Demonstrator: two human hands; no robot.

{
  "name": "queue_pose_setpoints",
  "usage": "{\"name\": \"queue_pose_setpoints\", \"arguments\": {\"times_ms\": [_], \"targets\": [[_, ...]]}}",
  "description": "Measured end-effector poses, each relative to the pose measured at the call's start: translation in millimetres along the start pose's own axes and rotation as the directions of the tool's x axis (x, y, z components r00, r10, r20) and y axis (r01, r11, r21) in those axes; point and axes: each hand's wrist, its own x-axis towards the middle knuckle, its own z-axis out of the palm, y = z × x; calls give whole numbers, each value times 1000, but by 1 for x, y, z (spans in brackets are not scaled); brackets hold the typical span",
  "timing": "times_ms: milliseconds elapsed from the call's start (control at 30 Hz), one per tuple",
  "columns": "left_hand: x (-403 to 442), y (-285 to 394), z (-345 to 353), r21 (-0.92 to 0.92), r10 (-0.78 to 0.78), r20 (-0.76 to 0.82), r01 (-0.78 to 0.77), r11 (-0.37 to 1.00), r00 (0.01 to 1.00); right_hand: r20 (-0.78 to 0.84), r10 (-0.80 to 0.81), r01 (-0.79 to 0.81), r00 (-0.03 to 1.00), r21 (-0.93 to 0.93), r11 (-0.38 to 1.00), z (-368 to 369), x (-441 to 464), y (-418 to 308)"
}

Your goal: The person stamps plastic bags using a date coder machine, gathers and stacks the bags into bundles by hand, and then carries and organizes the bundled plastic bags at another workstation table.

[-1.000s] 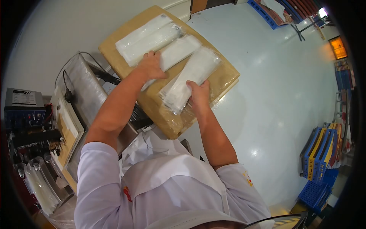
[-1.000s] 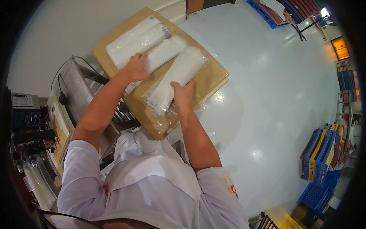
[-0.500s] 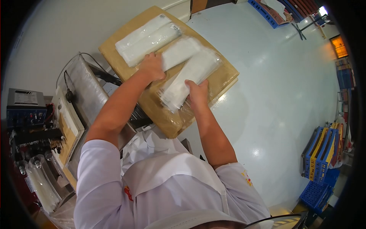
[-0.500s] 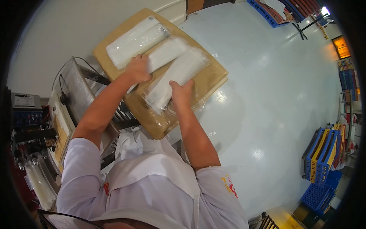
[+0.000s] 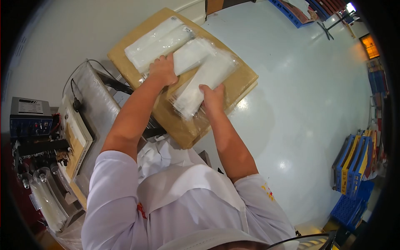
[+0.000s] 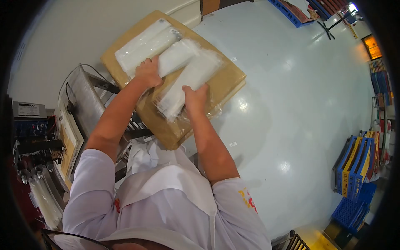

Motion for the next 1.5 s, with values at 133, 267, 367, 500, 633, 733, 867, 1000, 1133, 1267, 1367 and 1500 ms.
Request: {"name": "queue_pose_setpoints", "arguments": {"times_ms": [133, 267, 367, 500, 633, 733, 867, 1000, 1133, 1267, 1367, 1500], "targets": [[0, 0, 1, -21, 8, -19, -8, 1000, 1000, 7, -22, 22, 1000, -6, 1000, 0, 4, 2], [0, -9, 6, -130, 80, -64, -87, 988, 995, 31, -49, 48, 998, 46, 998, 0, 9, 11], [6, -20, -10, -371, 111, 50, -85, 925, 993, 48, -24, 21, 999, 66, 998, 0, 5, 4], [-7, -20, -48, -711, 141, 239, 75, 699, 961, 66, -26, 25, 997, 13, 1000, -2, 7, 0], [-9, -31, -65, -787, 131, 220, 97, 609, 967, 44, 15, -15, 999, -5, 1000, -2, 4, -5], [-10, -36, -80, -870, 222, 98, -25, 493, 970, 15, 0, 0, 1000, 36, 999, 0, 4, -3], [-47, -16, -113, -940, 274, -22, -112, 321, 962, 52, 22, -26, 998, 85, 996, -2, 2, -7], [-52, -3, -110, -969, 370, -108, -181, 170, 923, 66, 67, -74, 996, 120, 990, -3, -4, -16], [-30, 3, -45, -939, 365, -86, -198, 282, 927, 111, 47, -65, 993, 168, 984, -3, 3, -7], [-26, 21, 17, -700, 377, -1, -270, 661, 926, 335, 65, -175, 940, 308, 935, -16, 13, -2], [-28, 35, 25, -651, 308, 68, -192, 734, 949, 674, 42, -519, 738, 526, 674, -54, 5, -22], [-49, 53, 15, -464, 214, 54, -165, 870, 975, 652, 80, -582, 754, 606, 542, -37, 5, -29]]}}
